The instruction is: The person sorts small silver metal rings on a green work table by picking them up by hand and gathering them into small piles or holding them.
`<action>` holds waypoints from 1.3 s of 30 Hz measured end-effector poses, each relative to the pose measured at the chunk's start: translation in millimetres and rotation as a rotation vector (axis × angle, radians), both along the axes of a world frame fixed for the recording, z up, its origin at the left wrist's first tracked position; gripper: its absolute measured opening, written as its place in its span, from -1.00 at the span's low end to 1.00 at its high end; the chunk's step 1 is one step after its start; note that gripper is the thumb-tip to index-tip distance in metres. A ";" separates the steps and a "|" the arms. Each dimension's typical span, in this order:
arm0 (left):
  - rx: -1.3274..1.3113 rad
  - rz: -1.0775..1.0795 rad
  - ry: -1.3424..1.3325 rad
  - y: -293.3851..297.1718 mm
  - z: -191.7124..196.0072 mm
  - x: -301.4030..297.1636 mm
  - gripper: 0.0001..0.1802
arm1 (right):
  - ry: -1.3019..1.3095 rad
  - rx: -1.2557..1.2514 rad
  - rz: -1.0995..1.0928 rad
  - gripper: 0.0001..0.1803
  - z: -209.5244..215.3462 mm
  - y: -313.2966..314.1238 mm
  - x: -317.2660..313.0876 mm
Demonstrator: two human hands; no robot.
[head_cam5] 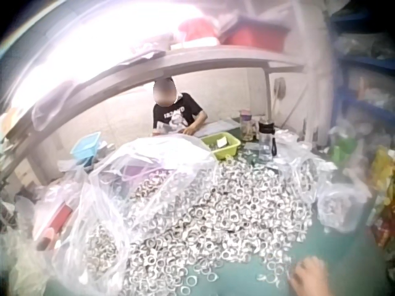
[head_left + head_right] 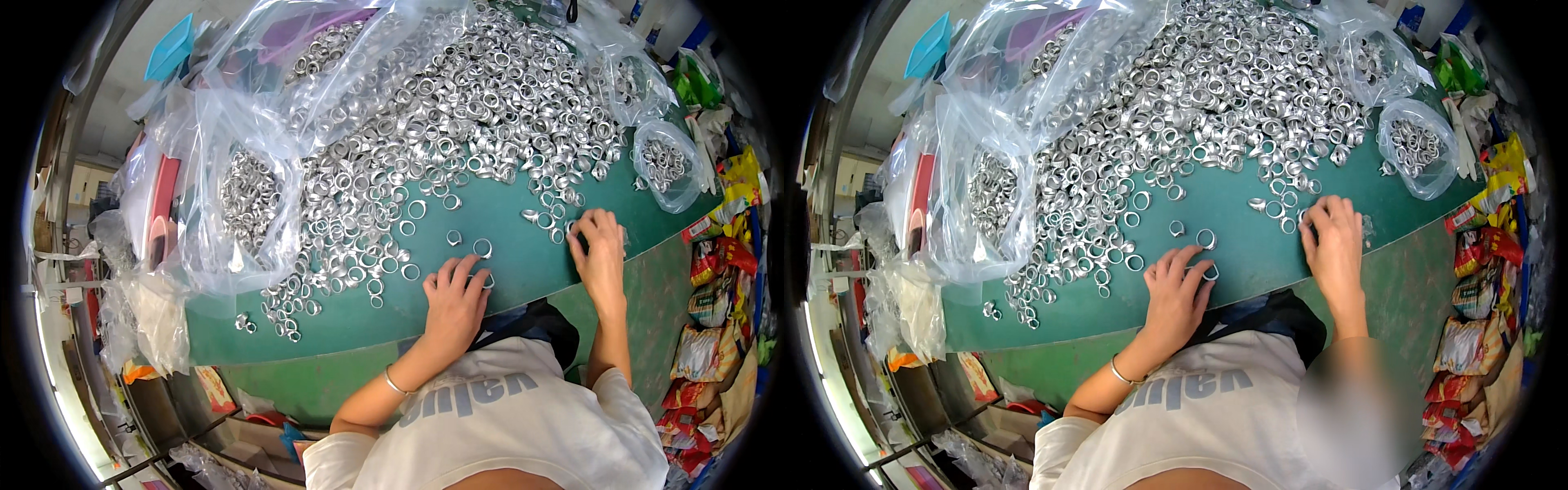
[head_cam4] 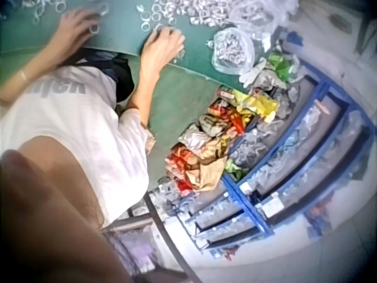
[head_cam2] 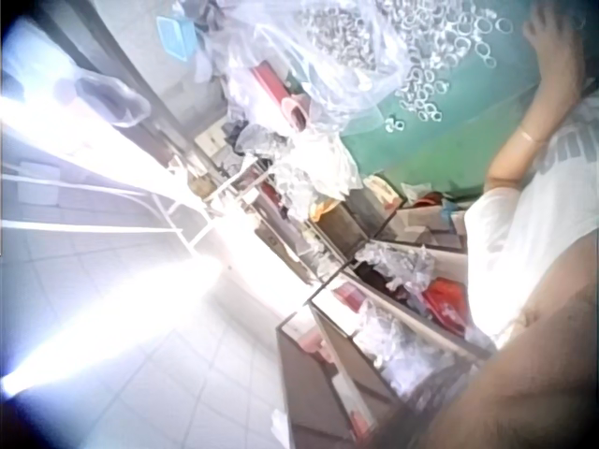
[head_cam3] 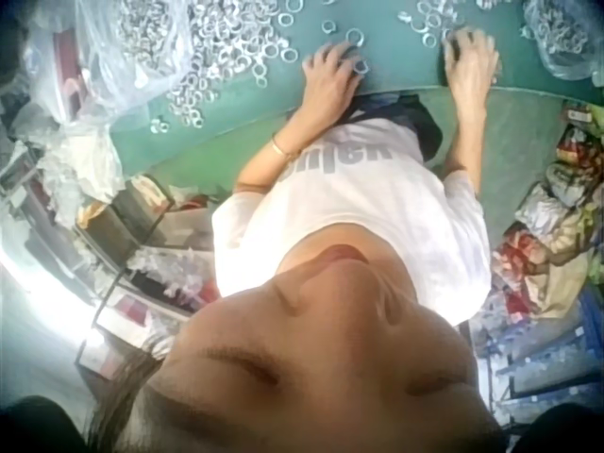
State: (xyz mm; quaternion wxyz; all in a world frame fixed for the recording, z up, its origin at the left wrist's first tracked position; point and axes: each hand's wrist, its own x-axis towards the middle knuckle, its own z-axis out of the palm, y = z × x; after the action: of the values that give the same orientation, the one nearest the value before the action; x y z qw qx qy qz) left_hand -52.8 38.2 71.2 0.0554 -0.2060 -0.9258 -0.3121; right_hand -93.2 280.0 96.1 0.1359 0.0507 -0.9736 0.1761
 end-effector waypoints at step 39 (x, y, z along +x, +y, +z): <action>0.770 -0.130 -0.623 -35.1 16.7 28.1 -0.85 | -0.164 -0.436 0.362 -0.82 13.4 -61.3 -0.9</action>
State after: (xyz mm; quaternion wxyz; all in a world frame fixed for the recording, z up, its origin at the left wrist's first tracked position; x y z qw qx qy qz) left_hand -24.7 3.1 87.9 -0.1715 -0.1250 -0.7010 -0.6809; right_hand -94.0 218.6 109.5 0.0310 0.1786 -0.8958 0.4058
